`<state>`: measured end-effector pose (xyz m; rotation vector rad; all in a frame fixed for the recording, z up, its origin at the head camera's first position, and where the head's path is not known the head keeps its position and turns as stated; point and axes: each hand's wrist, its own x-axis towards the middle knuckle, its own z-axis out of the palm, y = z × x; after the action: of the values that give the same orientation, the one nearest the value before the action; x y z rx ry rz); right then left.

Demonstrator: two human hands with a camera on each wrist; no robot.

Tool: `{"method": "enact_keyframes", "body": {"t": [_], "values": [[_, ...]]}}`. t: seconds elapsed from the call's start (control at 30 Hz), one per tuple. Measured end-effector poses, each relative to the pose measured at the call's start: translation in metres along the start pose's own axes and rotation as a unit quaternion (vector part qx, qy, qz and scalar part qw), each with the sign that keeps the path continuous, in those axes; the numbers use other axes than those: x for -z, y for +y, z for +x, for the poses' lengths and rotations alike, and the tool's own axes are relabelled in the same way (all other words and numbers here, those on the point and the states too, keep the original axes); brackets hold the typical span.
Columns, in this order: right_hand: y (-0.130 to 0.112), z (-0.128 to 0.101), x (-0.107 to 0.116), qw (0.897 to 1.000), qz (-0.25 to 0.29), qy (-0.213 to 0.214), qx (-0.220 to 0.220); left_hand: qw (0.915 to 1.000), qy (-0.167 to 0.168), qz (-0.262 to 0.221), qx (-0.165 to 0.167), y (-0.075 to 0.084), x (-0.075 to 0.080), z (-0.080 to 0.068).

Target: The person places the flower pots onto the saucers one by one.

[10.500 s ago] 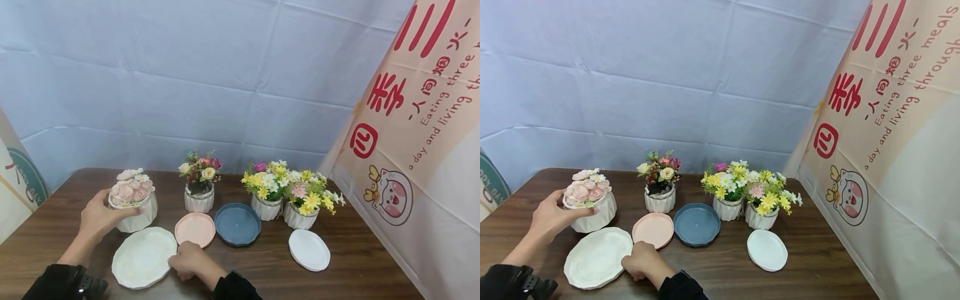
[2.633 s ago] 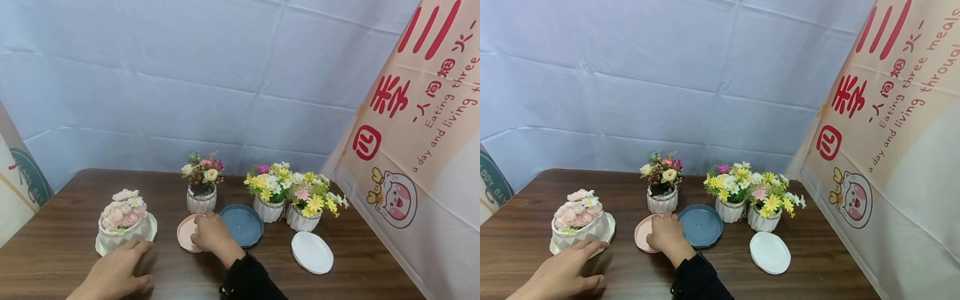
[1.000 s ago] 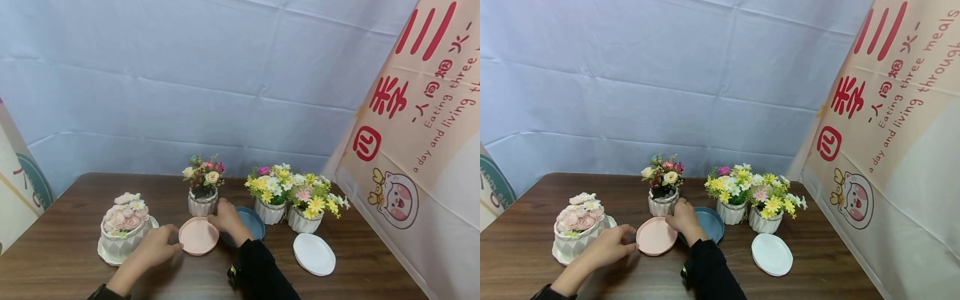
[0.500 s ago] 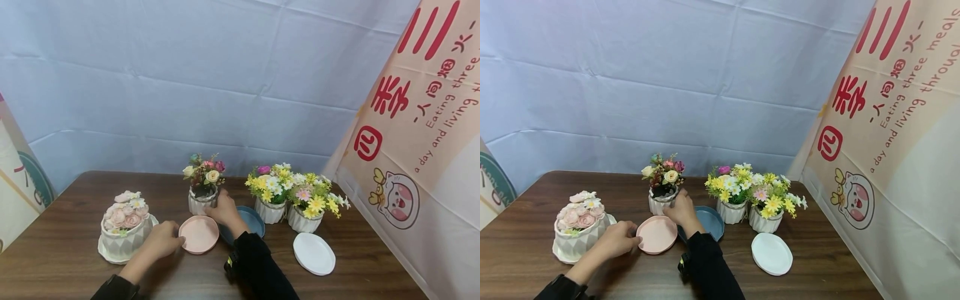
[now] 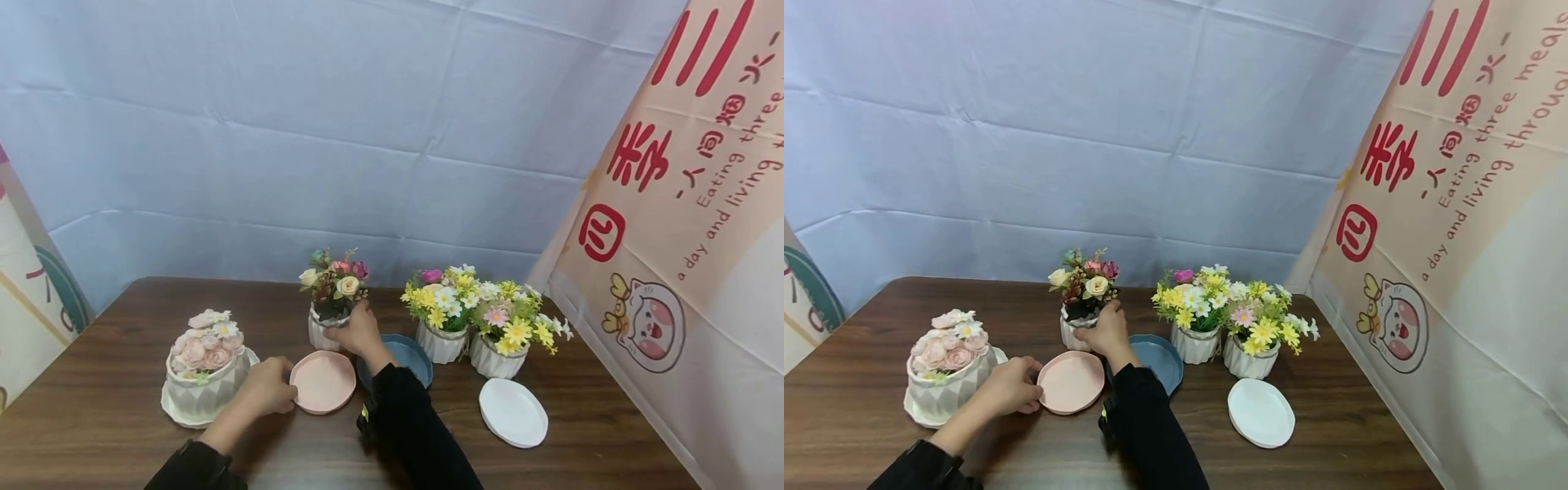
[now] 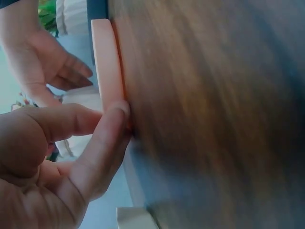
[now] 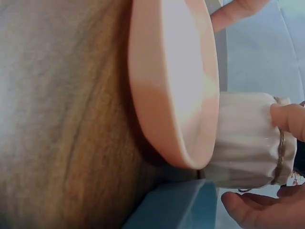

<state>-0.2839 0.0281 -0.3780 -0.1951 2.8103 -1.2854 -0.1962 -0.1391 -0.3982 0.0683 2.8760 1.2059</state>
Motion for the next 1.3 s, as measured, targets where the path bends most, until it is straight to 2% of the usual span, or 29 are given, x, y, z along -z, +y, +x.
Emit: {"method": "enact_keyframes", "body": {"t": [0.33,0.63,0.93,1.3], "values": [[0.0076,0.0063,-0.0033,1.000,0.005,0.008,0.011,0.9979,-0.023,-0.051,0.033,0.0002,-0.0009,0.0000],[0.0054,0.0066,-0.0059,1.000,0.006,0.021,-0.006,0.9969,-0.021,-0.069,0.033,-0.0017,-0.0015,0.0004],[0.0050,0.0070,-0.0066,1.000,0.018,0.018,-0.018,0.9972,-0.023,-0.062,0.034,-0.0009,-0.0006,-0.0003],[0.0069,0.0090,-0.0061,0.999,0.042,0.018,0.019,0.9974,-0.022,-0.061,0.032,-0.0012,0.0001,-0.0004]]}}
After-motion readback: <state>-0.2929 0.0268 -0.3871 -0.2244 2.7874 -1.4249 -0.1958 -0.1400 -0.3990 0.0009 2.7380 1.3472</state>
